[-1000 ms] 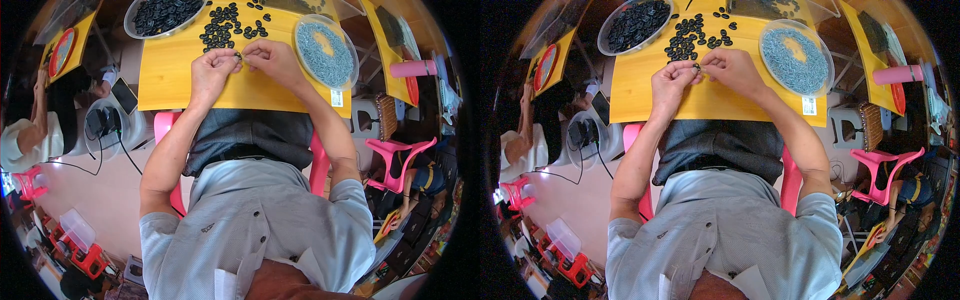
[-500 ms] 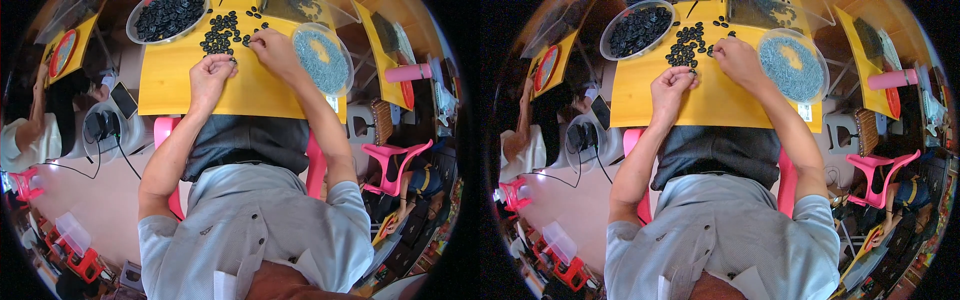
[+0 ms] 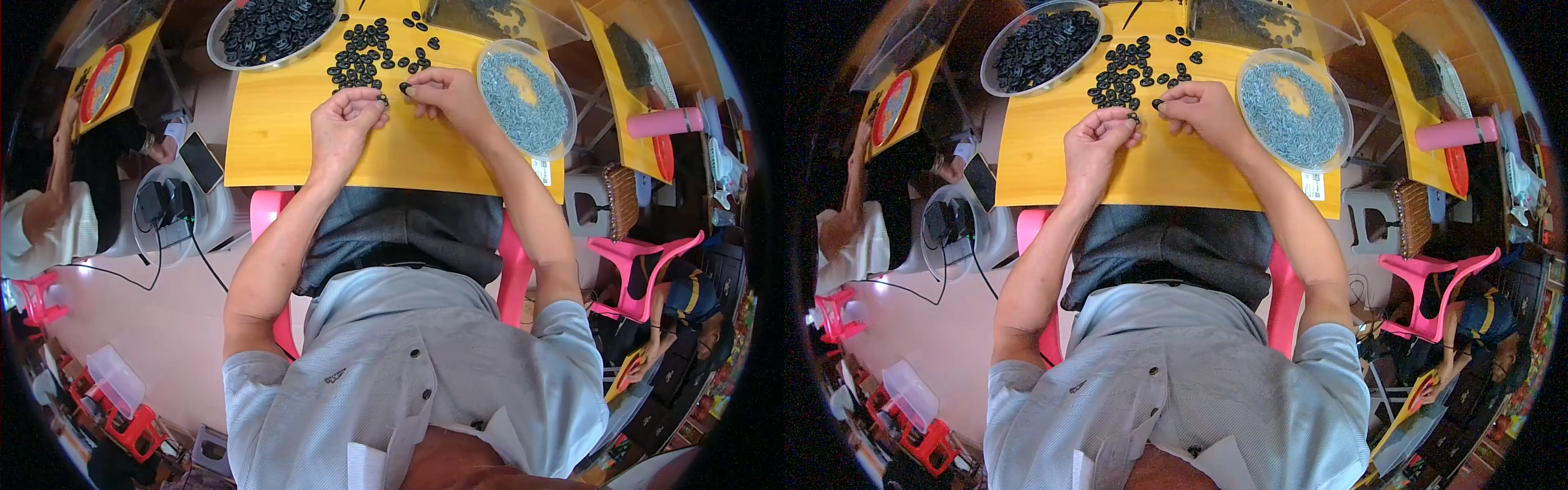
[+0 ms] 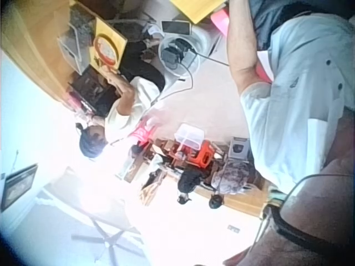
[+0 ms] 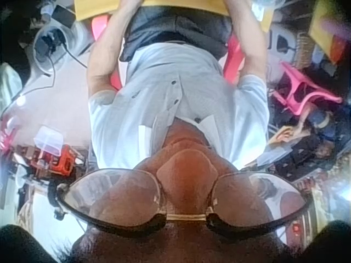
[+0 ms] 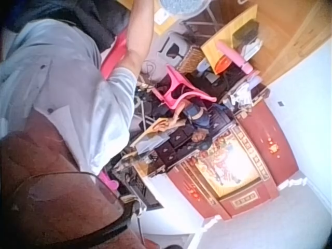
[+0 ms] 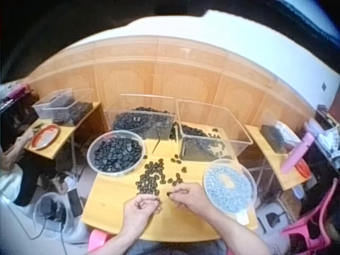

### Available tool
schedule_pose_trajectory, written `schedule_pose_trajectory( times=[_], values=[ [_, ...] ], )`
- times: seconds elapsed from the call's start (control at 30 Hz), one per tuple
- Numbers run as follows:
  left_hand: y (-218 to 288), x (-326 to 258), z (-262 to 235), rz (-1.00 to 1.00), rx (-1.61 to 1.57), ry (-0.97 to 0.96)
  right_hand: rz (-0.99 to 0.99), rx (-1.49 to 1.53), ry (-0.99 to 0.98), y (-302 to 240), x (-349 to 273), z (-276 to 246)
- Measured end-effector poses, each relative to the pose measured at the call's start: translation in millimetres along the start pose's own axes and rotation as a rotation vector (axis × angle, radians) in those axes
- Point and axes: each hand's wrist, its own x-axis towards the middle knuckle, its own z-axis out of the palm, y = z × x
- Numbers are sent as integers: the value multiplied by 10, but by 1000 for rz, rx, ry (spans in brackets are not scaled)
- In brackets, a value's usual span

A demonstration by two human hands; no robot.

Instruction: The person assembles plastic clips by picking up metal pins from a dish and inserting them into the plastic parts by hand.

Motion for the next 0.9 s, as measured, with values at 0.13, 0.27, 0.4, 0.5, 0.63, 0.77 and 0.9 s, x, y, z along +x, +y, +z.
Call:
schedule_pose_trajectory(
  times=[0.13, 0.27, 0.4, 0.5, 0.63, 0.77, 0.9],
  values=[
    [-17, -3, -9, 9, 6, 5, 140, 546, -88, 42, -76, 71],
    [-30, 0, -9, 20, 38, 11, 103, 548, -88, 5, -136, 113],
    [-47, 8, -12, 45, 54, 14, 104, 519, -79, -34, -161, 152],
    [-68, 14, -24, 64, 46, 6, 89, 498, -90, -20, -156, 164],
    [-52, 4, -8, 45, 58, 10, 64, 479, -92, -33, -168, 156],
    [-50, -4, -4, 36, 84, 10, 40, 434, -83, 3, -145, 171],
    [-42, -12, -7, 36, 111, -6, 49, 374, -95, -26, -150, 166]
  ],
)
